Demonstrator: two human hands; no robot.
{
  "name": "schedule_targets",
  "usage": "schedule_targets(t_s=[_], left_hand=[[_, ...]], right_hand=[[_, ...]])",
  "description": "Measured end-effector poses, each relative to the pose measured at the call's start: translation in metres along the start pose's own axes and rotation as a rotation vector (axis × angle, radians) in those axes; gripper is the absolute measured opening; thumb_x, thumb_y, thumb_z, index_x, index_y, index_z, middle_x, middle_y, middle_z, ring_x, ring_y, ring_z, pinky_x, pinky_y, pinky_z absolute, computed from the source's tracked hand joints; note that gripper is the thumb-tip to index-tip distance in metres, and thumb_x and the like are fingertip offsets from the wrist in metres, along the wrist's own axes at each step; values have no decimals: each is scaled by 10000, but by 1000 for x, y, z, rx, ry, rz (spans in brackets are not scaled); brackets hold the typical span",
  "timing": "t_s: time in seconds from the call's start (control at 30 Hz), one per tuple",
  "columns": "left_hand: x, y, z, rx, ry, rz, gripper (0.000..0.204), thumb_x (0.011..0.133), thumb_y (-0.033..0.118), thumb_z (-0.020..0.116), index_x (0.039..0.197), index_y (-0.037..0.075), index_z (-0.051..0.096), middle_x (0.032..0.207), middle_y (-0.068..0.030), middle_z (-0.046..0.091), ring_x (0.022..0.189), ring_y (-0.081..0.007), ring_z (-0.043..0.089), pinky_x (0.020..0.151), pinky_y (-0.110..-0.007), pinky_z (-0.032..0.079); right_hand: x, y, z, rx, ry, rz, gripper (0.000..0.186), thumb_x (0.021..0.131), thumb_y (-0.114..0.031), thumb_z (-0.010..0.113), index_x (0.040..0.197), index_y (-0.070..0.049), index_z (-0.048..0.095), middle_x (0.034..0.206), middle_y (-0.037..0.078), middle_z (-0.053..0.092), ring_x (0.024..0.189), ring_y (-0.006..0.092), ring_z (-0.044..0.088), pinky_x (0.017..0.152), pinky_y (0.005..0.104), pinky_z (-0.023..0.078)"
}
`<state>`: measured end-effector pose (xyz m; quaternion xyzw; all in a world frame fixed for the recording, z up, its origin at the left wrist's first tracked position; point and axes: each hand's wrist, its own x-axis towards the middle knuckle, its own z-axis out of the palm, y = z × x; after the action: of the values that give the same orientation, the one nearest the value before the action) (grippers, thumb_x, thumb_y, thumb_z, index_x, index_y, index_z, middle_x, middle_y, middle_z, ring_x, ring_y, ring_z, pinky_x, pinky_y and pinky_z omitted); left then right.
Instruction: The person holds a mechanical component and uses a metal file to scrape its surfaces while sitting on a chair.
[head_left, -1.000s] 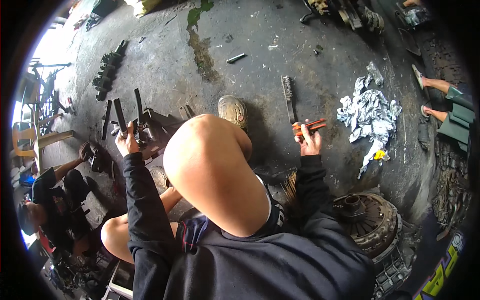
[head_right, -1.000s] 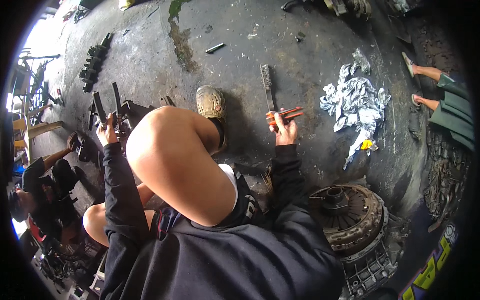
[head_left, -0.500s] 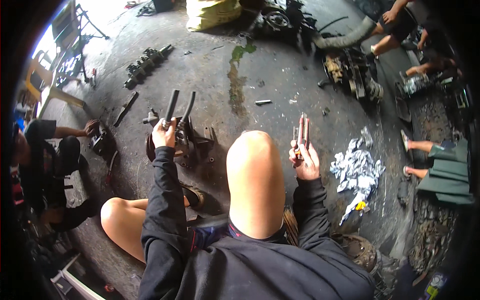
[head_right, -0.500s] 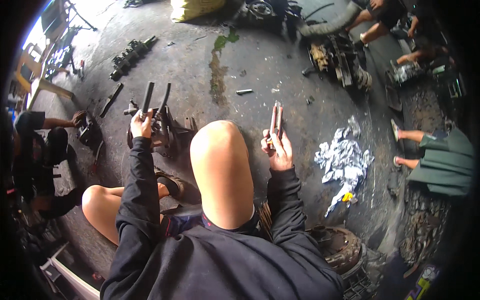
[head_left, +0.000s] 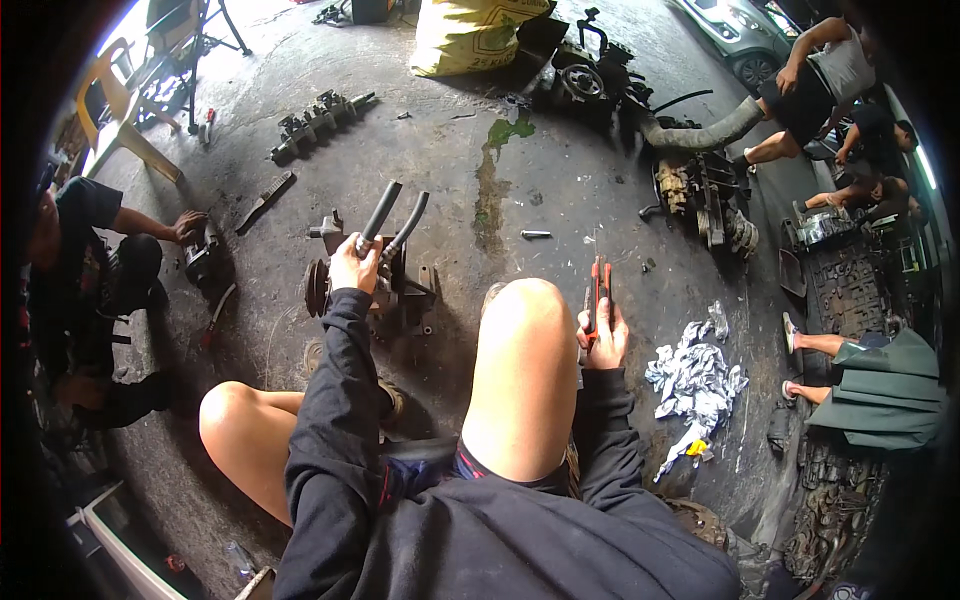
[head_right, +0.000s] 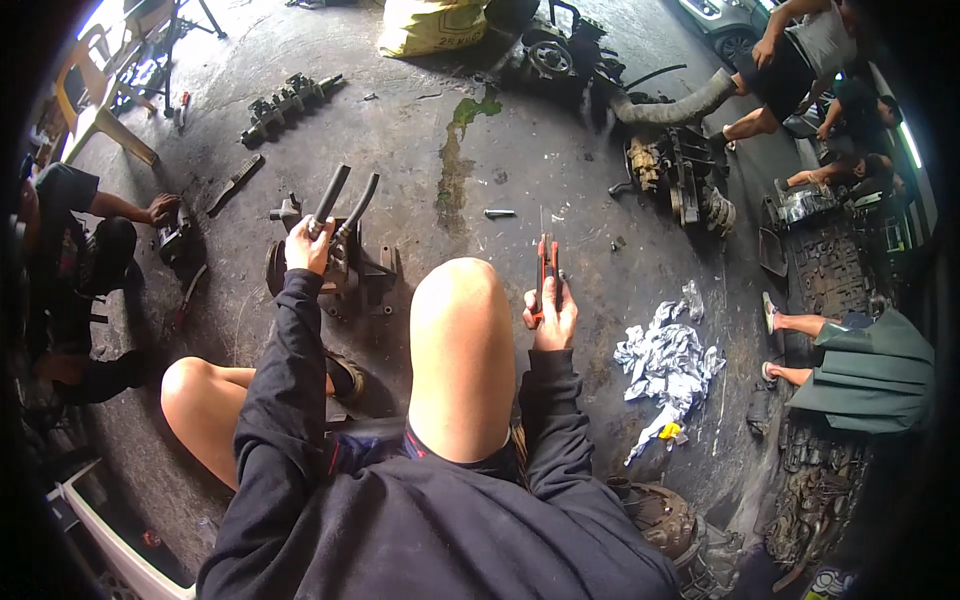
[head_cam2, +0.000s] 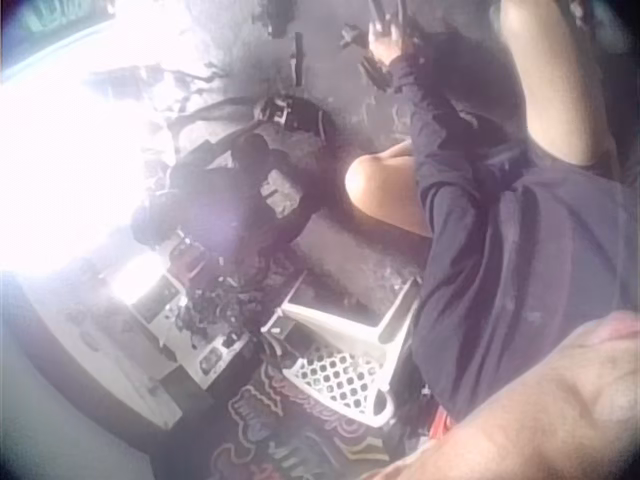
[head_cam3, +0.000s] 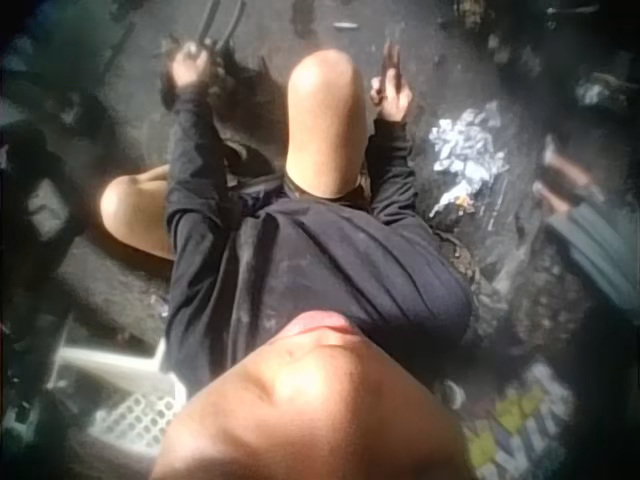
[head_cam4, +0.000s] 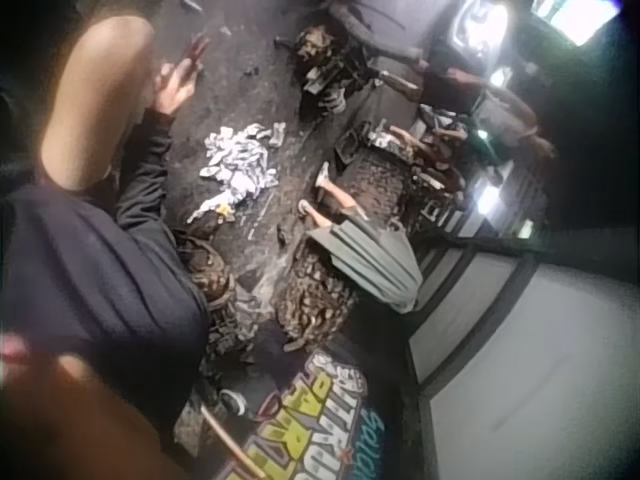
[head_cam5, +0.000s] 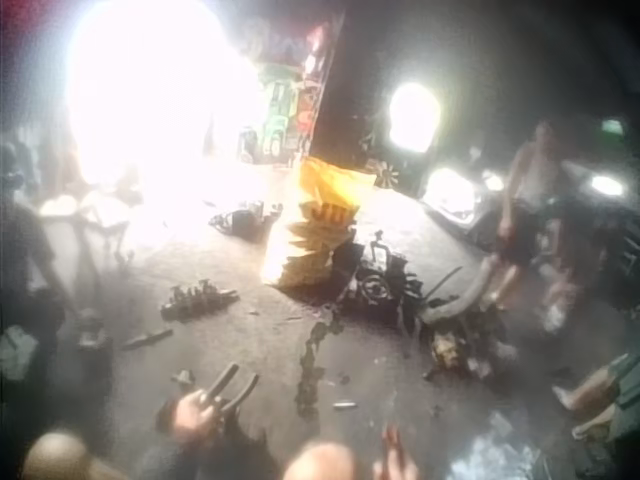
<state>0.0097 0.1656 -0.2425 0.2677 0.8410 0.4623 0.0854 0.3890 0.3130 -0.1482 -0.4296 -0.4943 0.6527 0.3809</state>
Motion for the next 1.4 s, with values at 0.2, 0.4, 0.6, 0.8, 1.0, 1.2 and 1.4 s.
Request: schedule_targets(t_s=[0.2,0.4,0.6,0.8,1.0,1.2,1.4], left_hand=[[1,-3,3,9,-2,-6,364,834,359,679,775,24,547,614,-119,533,546,-233,512,567,-360,435],[3,-5,1,0,-2,16,370,826,367,680,779,24,548,635,-140,547,565,-284,542,582,-377,444],[1,0,1,-47,-7,0,421,816,416,683,799,5,592,656,-162,587,588,-296,574,599,-373,458],[5,-18,0,51,21,151,412,795,390,683,901,-6,643,773,-188,661,712,-330,653,672,-386,496],[-2,9,-10,4,-34,-46,422,799,435,684,933,36,658,802,-191,670,756,-352,664,689,-404,509],[-5,18,-11,-33,-51,-110,512,831,551,641,814,39,639,685,-146,638,637,-287,627,618,-389,473],[-11,20,-12,69,6,-217,688,780,727,568,763,44,652,671,-179,642,664,-337,656,645,-417,506]], right_hand=[[0,-6,-5,-15,-9,-39,293,1016,-329,460,1062,-47,524,685,33,505,445,89,415,415,233,309],[2,-4,-4,27,36,-56,297,1013,-325,471,1048,-36,524,684,42,507,441,93,413,410,235,315],[9,2,-11,88,83,-73,322,1009,-331,478,1114,-33,542,677,32,498,434,82,390,408,224,318],[8,-32,-12,150,45,-120,451,987,-415,498,1155,1,553,628,0,478,424,75,402,398,212,306],[3,-78,-3,179,114,-239,476,954,-456,527,1012,16,556,571,6,461,394,71,376,356,203,283],[20,-98,-19,403,17,-107,532,924,-560,499,900,-37,596,549,17,509,374,93,393,351,212,291],[-1,-164,24,422,-164,-303,488,982,-494,437,1122,-37,534,651,48,557,557,130,497,515,285,386]])
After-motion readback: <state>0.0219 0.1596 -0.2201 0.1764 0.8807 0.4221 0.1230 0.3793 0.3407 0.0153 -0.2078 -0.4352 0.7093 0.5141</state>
